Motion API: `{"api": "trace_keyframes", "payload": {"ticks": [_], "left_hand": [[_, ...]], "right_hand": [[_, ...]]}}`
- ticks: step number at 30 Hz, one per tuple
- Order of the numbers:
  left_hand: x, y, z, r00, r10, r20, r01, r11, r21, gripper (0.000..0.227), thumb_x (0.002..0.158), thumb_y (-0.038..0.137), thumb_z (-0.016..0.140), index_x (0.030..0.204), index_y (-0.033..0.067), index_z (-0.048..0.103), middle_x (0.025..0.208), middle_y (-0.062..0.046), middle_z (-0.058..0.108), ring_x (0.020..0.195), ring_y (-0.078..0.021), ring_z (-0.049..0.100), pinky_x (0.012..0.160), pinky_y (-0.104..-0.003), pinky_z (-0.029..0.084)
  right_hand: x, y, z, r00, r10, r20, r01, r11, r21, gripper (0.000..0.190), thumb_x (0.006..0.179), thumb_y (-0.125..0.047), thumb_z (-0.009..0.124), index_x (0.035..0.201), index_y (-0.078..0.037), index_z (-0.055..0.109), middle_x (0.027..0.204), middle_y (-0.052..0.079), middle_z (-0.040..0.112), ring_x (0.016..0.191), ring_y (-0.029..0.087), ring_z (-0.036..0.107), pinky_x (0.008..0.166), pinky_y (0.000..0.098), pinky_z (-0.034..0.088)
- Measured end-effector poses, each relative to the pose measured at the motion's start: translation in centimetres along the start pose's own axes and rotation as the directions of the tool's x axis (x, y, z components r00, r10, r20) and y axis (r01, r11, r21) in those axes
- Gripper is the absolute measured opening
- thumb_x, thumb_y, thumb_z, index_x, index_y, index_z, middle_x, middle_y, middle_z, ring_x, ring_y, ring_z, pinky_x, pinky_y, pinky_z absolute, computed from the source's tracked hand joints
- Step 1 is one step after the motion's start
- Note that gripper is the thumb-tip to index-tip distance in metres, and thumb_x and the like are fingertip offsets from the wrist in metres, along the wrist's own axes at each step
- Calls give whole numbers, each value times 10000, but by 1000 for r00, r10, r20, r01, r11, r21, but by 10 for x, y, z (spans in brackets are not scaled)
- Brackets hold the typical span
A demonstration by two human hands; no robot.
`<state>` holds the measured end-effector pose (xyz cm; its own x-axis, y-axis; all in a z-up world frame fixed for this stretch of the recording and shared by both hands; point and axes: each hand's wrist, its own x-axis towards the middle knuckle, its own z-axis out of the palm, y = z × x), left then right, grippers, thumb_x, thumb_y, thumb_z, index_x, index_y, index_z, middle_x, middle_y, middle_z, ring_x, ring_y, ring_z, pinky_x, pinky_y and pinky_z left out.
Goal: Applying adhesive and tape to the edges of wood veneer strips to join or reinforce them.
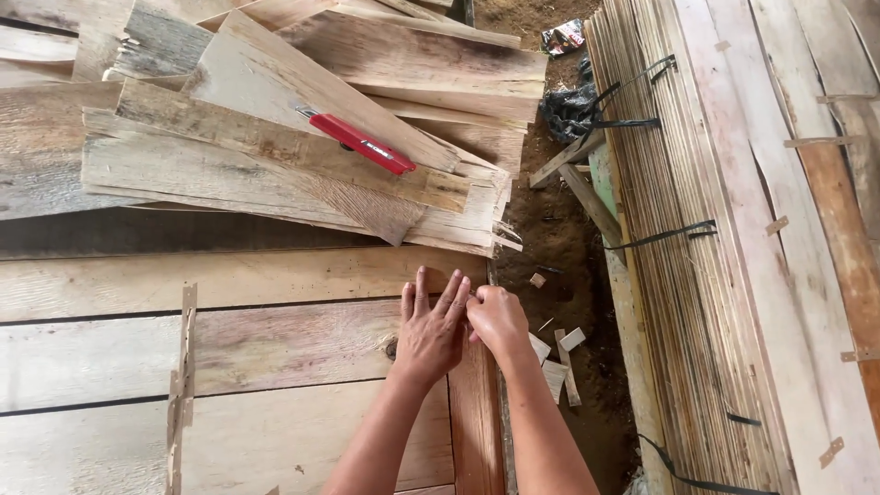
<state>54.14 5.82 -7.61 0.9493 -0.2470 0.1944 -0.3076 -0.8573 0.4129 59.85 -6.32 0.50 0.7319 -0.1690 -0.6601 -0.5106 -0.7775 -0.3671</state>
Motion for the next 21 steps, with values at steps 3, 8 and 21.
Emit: {"api": "trace_keyframes", "payload": {"ticks": [3, 8, 21], "left_hand": [[-1, -2, 3, 1000, 13, -20, -13, 1000, 11, 777, 820, 321, 573, 1567, 214, 389, 1655, 32, 328, 1483, -530, 179, 1147, -612, 218], [0, -2, 5, 999, 17, -45, -16, 999, 31, 743, 817, 324, 565, 1538, 213, 431, 1653, 36, 329, 1483, -529, 184, 1146, -612, 217], [16, 6, -24, 888, -81, 452, 98, 995, -13, 570, 1019, 399, 369, 1580, 304, 336, 1703, 32, 156, 1505, -558, -60, 1191, -653, 53]], "right_hand": [[-2, -3, 2, 999, 29, -17, -29, 1000, 0, 296, 834, -356, 533, 733, -154, 724, 498, 46, 682, 660, 229, 748, 754, 351, 581], [4, -2, 4, 997, 60, -38, -62, 996, -62, 312, 836, -388, 529, 782, -173, 748, 492, 29, 679, 688, 224, 760, 775, 342, 580], [1, 13, -2, 997, -43, -64, 18, 937, -348, 286, 895, -322, 484, 956, -205, 738, 975, 166, 761, 1012, 403, 723, 870, 492, 579]]}}
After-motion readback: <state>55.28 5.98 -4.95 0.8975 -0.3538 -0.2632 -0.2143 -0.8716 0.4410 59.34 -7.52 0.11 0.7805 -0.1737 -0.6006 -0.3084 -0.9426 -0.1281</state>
